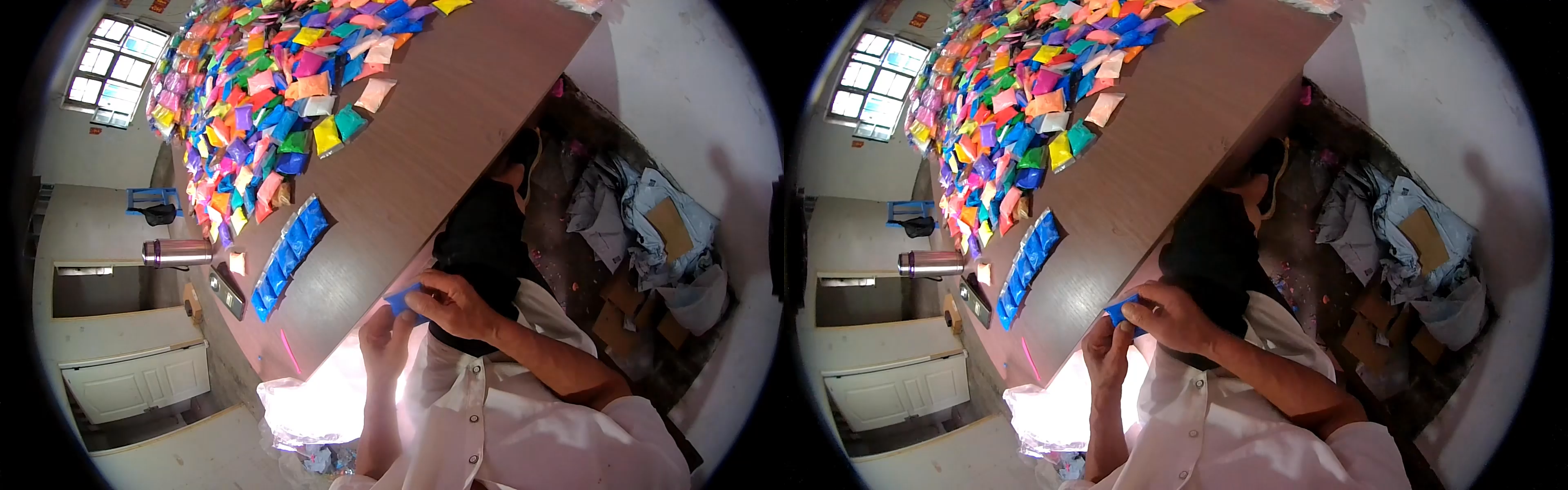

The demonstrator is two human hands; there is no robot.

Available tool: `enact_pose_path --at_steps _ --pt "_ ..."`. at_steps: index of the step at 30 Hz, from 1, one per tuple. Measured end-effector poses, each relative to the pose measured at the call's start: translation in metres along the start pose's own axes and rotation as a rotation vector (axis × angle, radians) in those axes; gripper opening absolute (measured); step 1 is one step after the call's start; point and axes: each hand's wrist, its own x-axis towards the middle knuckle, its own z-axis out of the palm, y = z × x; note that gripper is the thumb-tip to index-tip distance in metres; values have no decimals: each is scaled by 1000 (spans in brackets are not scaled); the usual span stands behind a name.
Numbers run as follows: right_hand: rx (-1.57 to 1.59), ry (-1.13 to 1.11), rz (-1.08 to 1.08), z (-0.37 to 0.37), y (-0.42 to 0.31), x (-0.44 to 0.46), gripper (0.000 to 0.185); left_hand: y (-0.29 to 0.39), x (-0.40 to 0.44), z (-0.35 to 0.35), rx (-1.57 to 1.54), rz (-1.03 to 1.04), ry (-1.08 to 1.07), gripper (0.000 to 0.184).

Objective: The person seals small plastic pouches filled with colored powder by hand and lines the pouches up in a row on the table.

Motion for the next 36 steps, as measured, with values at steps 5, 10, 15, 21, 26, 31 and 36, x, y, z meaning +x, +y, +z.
enact_pose_path --at_steps 5,10,15,21,26,31,36 --pt "48 25 -22 2 10 0 22 4 1 0 41 53 -60 27" --pt "-64 23 -101 5 16 0 16 -1 1 -5 -91 -14 101 21" --pt "-19 -37 2 4 2 -2 24 4 -2 -3 -12 42 155 14" --pt "41 -8 19 3 10 -1 18 10 -1 2 -27 78 153 25" --pt "63 -20 4 7 18 -2 16 3 0 -1 -184 -1 119 14" --pt "-48 -73 -15 4 -1 -1 23 -1 -2 -6 -89 58 157 15" --pt "-216 -193 23 4 -12 -5 33 5 0 -2 -154 78 296 16"
